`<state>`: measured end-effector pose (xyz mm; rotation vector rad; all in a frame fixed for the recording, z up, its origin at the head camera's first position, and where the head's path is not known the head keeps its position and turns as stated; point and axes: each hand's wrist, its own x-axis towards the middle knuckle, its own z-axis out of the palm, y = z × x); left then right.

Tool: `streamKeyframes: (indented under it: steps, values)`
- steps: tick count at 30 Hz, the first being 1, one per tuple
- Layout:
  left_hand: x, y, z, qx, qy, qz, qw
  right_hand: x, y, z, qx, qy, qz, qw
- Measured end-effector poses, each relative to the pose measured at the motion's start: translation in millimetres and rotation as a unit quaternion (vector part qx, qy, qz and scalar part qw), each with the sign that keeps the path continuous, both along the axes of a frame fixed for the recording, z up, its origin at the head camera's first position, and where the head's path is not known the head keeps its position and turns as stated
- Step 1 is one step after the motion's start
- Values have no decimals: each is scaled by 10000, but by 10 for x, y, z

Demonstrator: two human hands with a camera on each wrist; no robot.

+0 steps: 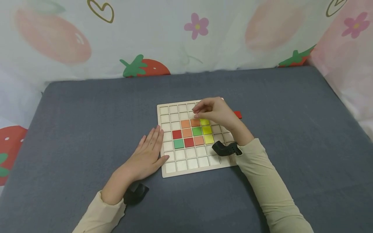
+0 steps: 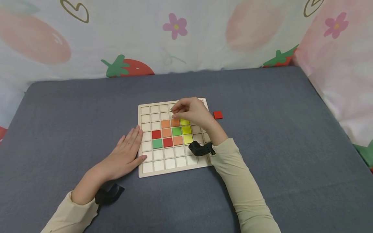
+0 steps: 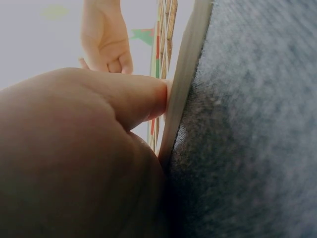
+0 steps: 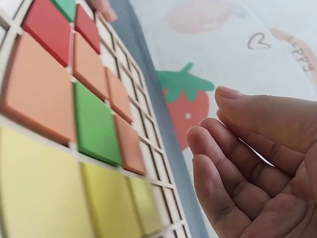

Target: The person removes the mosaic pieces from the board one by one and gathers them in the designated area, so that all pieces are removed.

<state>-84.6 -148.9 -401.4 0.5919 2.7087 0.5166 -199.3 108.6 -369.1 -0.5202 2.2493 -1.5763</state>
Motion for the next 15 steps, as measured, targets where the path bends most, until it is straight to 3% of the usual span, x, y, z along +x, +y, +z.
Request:
streamKeyframes:
  steps: [15]
  values:
    - [11, 8, 8, 48, 23, 37, 10000, -35, -142, -230, 386, 177, 80, 9991]
